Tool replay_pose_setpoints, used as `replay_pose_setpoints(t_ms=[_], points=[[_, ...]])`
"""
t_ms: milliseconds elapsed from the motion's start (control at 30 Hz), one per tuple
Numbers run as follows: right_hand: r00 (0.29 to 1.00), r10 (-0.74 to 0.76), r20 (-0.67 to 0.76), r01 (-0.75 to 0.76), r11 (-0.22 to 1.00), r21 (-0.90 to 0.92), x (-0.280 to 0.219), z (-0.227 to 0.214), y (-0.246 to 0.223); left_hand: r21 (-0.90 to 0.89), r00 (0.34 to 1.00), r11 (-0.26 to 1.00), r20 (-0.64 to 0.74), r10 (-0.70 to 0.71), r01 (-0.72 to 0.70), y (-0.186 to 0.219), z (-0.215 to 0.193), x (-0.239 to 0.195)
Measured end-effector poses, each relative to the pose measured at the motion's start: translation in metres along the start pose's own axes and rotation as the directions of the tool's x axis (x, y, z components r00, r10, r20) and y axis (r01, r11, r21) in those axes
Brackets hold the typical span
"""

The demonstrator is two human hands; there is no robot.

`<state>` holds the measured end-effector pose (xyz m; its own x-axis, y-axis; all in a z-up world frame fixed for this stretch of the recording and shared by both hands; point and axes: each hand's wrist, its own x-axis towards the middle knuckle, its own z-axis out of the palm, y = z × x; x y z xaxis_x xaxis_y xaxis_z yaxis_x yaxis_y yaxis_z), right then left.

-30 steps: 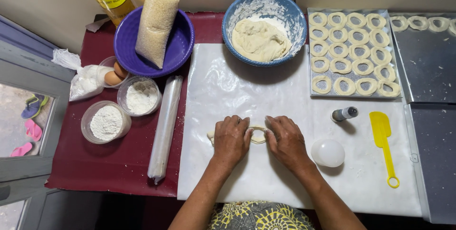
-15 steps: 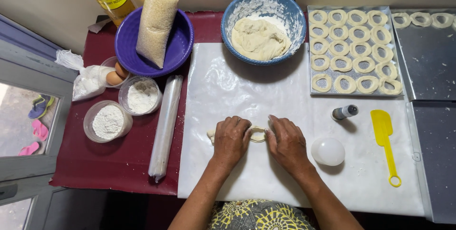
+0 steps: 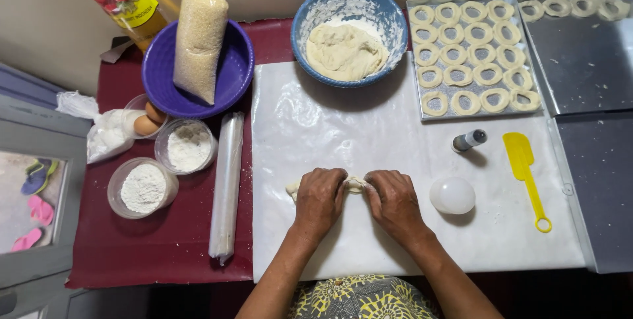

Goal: Preparing and cutting donut shapes from dough.

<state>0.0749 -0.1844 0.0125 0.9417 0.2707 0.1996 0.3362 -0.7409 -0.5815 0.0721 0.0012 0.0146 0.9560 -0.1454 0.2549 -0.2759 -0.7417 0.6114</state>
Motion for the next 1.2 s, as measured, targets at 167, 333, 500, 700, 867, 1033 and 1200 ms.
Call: replay_pose_setpoints(t_ms=[167, 333, 500, 700, 867, 1033, 1200], points=[[0.996, 0.089, -0.015, -0.087, 0.99, 0.107, -0.012, 0.001, -0.008, -0.105, 0.998, 0.993, 0.001, 0.055, -0.055, -0.004, -0.01, -0.002], [0.981, 0.192, -0.023, -0.175, 0.933, 0.316, -0.021, 0.005, -0.021, -0.272, 0.996, 0.962, 0.084, 0.019, 0.005, -0.008, -0.022, -0.006], [0.971, 0.231, -0.061, -0.163, 0.827, 0.537, -0.035, 0.008, -0.025, -0.483, 0.985, 0.871, 0.171, -0.001, 0.085, -0.008, -0.04, -0.008], [0.934, 0.354, 0.052, -0.27, 0.603, 0.751, -0.045, -0.002, -0.031, -0.582, 0.979, 0.806, 0.201, 0.02, 0.103, -0.002, -0.056, -0.004], [0.93, 0.368, -0.002, -0.228, 0.581, 0.781, -0.04, -0.027, -0.033, -0.692, 0.962, 0.712, 0.258, 0.091, 0.118, 0.014, -0.048, 0.016], [0.906, 0.417, -0.068, -0.227, 0.618, 0.753, -0.027, -0.067, -0.02, -0.62, 0.952, 0.762, 0.306, 0.016, 0.187, 0.054, -0.027, 0.056], [0.876, 0.456, -0.157, -0.252, 0.711, 0.657, -0.017, -0.111, 0.04, -0.581, 0.942, 0.792, 0.335, 0.026, 0.185, 0.106, 0.009, 0.109]])
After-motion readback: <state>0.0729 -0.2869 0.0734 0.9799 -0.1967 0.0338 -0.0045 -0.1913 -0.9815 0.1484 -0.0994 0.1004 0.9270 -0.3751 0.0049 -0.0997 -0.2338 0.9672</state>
